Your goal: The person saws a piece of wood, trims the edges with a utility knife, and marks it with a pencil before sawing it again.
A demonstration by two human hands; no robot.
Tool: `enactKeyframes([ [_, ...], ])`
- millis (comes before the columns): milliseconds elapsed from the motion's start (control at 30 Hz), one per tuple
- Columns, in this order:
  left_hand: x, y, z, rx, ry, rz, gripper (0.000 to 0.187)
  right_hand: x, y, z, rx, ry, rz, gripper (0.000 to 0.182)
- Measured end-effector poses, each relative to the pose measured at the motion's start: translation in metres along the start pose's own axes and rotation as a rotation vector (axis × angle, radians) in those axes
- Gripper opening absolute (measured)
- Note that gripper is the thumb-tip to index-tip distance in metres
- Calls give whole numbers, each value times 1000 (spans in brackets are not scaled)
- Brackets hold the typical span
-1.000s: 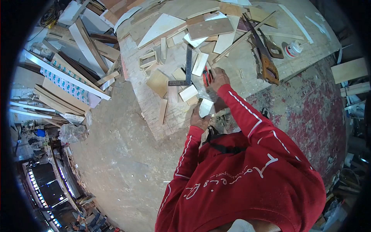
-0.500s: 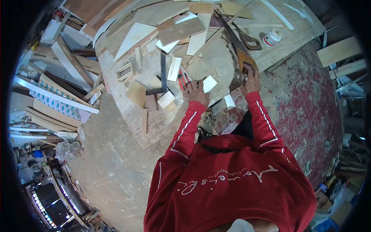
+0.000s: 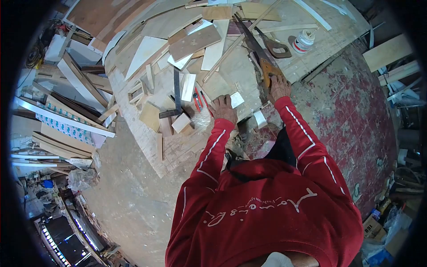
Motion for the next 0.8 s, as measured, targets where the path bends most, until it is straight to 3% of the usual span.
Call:
enactKeyframes([
  [100,-1,-4,0,17,-125,-78,64,-3,14,22,110,65,-23,43],
  [167,-1,-7,-1,47,-100,-85,65,-6,16,39,340,-177,-9,32],
  [200,-1,-8,-1,78,-71,-92,66,-8,16,35,338,-181,-8,32],
  [267,2,-9,-3,66,-103,-124,66,-23,8,28,612,-257,-36,32],
  [433,1,-9,-14,4,-208,-182,66,-96,9,61,907,-243,-228,23],
  [500,-2,-5,-12,-142,-257,-175,66,-142,10,89,1270,-351,-265,21],
  [600,-2,-4,-12,-173,-253,-180,66,-197,-8,95,1164,-356,-359,24],
  [667,-1,-5,-10,-199,-254,-185,66,-231,-13,87,1115,-211,-427,28],
  [800,3,-6,-8,-214,-275,-189,62,-272,1,92,1008,-114,-394,29],
])
Point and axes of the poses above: each hand's wrist, its own x-axis towards the middle knuckle, its own z-axis out of the back of the hand, y = z × x, the point moved 8 cm from there along x, towards the middle knuckle, and after that the axes turned 8 degrees about y, right-handed, at the moved point
